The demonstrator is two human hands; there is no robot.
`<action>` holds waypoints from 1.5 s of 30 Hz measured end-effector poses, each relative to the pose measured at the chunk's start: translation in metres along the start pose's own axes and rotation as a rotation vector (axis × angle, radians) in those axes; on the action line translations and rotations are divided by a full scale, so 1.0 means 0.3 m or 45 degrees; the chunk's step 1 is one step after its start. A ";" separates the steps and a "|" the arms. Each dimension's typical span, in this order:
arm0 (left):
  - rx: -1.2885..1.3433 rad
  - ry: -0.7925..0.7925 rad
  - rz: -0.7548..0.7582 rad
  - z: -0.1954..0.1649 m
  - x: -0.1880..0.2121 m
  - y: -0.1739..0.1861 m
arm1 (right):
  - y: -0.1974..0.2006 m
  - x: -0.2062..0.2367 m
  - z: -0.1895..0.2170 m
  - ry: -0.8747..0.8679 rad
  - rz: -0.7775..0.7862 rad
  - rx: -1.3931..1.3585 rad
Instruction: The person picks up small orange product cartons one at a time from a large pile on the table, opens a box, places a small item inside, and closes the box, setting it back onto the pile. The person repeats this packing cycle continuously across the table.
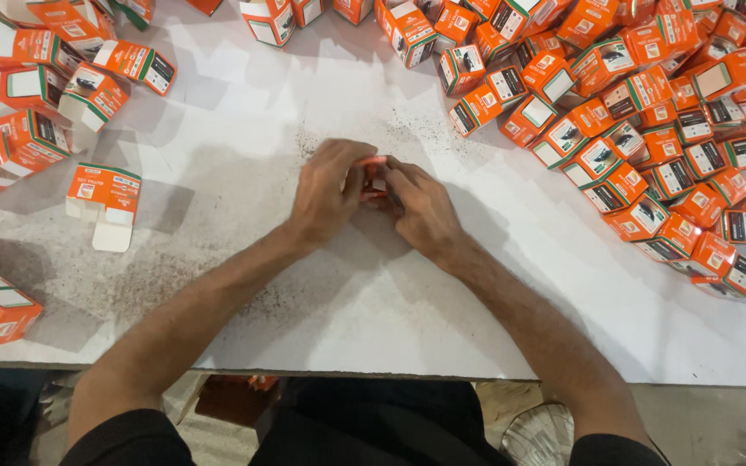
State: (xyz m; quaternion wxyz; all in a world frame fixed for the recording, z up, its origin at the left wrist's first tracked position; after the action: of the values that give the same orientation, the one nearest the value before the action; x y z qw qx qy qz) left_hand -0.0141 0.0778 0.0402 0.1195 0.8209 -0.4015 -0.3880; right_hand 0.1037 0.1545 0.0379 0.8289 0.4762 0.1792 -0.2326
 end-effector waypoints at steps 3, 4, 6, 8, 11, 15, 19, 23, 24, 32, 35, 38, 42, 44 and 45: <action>0.032 -0.203 0.128 -0.055 0.031 0.004 | -0.020 0.018 -0.056 -0.236 0.086 -0.143; 0.019 -0.289 0.195 -0.071 0.043 0.002 | -0.026 0.033 -0.084 -0.371 0.085 -0.225; 0.008 -0.364 0.258 -0.079 0.053 0.006 | -0.031 0.049 -0.109 -0.462 0.063 -0.271; -0.014 -0.336 0.250 -0.064 0.050 0.013 | -0.030 0.044 -0.096 -0.362 0.026 -0.216; 0.103 -0.189 0.277 -0.023 0.040 0.003 | -0.049 0.046 -0.094 -0.346 0.088 -0.327; 0.078 -0.239 0.307 -0.019 0.050 -0.008 | -0.041 0.053 -0.099 -0.388 0.076 -0.302; 0.068 -0.266 0.377 -0.028 0.070 -0.016 | -0.043 0.056 -0.102 -0.368 0.090 -0.173; -0.130 -0.305 0.387 -0.057 0.098 -0.036 | -0.051 0.056 -0.083 -0.220 0.077 -0.072; -0.162 -0.294 0.407 -0.058 0.104 -0.045 | -0.050 0.053 -0.083 -0.199 0.079 -0.081; -0.162 -0.099 -0.047 0.191 -0.057 0.115 | 0.204 0.000 -0.146 -0.251 -0.415 0.116; -0.543 0.042 -0.323 0.361 -0.256 0.230 | 0.214 -0.006 -0.106 -0.069 -0.418 0.306; -0.906 0.177 -0.289 0.412 -0.381 0.256 | 0.105 0.010 -0.096 -0.073 -0.221 0.194; -0.446 -0.021 -0.069 0.209 -0.252 0.040 | 0.007 0.024 -0.127 -0.178 -0.106 0.073; -0.433 0.055 0.272 0.106 -0.127 -0.139 | -0.039 0.046 -0.194 -0.497 0.010 -0.274; -0.290 0.019 0.354 0.085 -0.116 -0.164 | -0.062 0.059 -0.218 -0.646 0.074 -0.446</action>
State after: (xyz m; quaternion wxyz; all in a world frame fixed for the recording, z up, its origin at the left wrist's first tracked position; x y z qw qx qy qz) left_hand -0.0180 0.1389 0.0171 0.2673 0.7415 -0.4638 -0.4045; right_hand 0.1030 0.1997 -0.0160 0.9229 0.2578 -0.0096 -0.2858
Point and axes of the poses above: each hand's wrist, its own x-axis away from the middle knuckle, its own y-axis out of the back of the hand, z = x × y, the point moved 8 cm from there along -x, towards the middle knuckle, and after that the axes turned 4 degrees about y, right-handed, at the moved point
